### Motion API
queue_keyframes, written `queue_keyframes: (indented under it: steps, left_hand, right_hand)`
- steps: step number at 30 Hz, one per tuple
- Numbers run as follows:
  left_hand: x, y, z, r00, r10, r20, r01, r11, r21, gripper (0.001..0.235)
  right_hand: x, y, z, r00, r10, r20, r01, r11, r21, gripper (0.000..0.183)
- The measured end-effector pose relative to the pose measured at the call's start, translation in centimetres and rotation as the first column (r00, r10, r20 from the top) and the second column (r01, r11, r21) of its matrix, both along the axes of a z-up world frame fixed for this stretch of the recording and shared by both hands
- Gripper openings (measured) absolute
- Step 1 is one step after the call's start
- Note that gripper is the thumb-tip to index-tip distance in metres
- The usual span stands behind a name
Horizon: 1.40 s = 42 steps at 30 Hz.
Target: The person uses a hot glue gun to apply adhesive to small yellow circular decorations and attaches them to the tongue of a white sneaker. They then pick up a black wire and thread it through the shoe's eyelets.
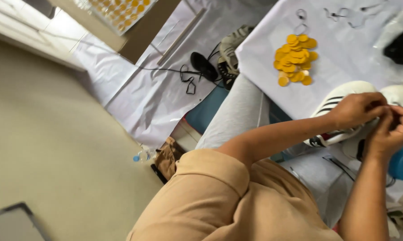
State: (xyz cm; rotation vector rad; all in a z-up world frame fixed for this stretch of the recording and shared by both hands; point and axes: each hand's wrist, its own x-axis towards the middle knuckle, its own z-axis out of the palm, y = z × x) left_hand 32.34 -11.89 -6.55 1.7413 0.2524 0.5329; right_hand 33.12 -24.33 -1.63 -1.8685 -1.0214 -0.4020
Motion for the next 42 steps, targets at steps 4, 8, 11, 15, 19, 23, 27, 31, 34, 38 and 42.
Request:
queue_keyframes:
  steps: [4, 8, 11, 15, 19, 23, 27, 31, 34, 38, 42]
  left_hand:
    - [-0.2, 0.3, 1.1, 0.999, -0.036, -0.015, 0.035, 0.999, -0.041, 0.027]
    - [0.0, 0.0, 1.2, 0.999, -0.043, 0.002, 0.043, 0.999, -0.033, 0.023]
    - [0.8, -0.4, -0.6, 0.999, -0.029, 0.028, 0.03, 0.998, -0.05, 0.019]
    - [-1.4, 0.1, 0.6, 0.985, -0.149, 0.088, 0.159, 0.98, -0.121, 0.011]
    - [-3.3, 1.3, 3.2, 0.993, -0.105, -0.056, 0.106, 0.994, 0.018, 0.014]
    - [-5.6, 2.9, 7.1, 0.993, -0.099, -0.06, 0.102, 0.993, 0.051, 0.012]
    - [-6.2, 3.0, 8.0, 0.992, -0.118, -0.035, 0.117, 0.993, -0.017, 0.01]
    - [-6.1, 3.1, 8.0, 0.991, -0.124, -0.046, 0.12, 0.99, -0.08, 0.009]
    - [-6.6, 3.1, 8.1, 0.99, -0.135, -0.037, 0.129, 0.984, -0.124, 0.008]
    - [-6.9, 3.6, 9.6, 0.977, -0.209, 0.047, 0.214, 0.961, -0.175, 0.007]
    - [-6.7, 3.4, 9.3, 0.979, -0.202, 0.034, 0.204, 0.963, -0.176, 0.006]
  right_hand:
    - [-0.1, 0.5, -0.3, 0.986, 0.038, -0.164, -0.026, 0.997, 0.076, 0.012]
    - [-0.9, 0.7, 1.2, 0.994, 0.058, -0.096, -0.05, 0.995, 0.081, 0.01]
    - [0.4, -0.2, 0.1, 1.0, -0.003, 0.029, 0.004, 1.0, -0.004, 0.02]
    - [0.0, 0.3, -0.6, 0.995, -0.101, -0.002, 0.101, 0.994, 0.051, 0.027]
    - [-1.8, 1.6, 2.9, 0.986, -0.146, -0.081, 0.148, 0.988, 0.031, 0.014]
    - [-2.3, 2.2, 3.8, 0.973, -0.207, -0.1, 0.205, 0.978, -0.028, 0.012]
    - [-2.3, 2.2, 3.5, 0.963, -0.24, -0.119, 0.235, 0.97, -0.057, 0.013]
    - [-1.9, 2.2, 3.4, 0.966, -0.229, -0.123, 0.224, 0.973, -0.055, 0.011]
    - [-2.2, 2.0, 2.9, 0.97, -0.211, -0.123, 0.205, 0.977, -0.056, 0.011]
    - [-2.4, 2.3, 5.3, 0.994, -0.105, 0.0, 0.105, 0.992, -0.071, 0.021]
    - [-2.4, 2.2, 5.2, 0.991, -0.113, -0.072, 0.108, 0.992, -0.066, 0.018]
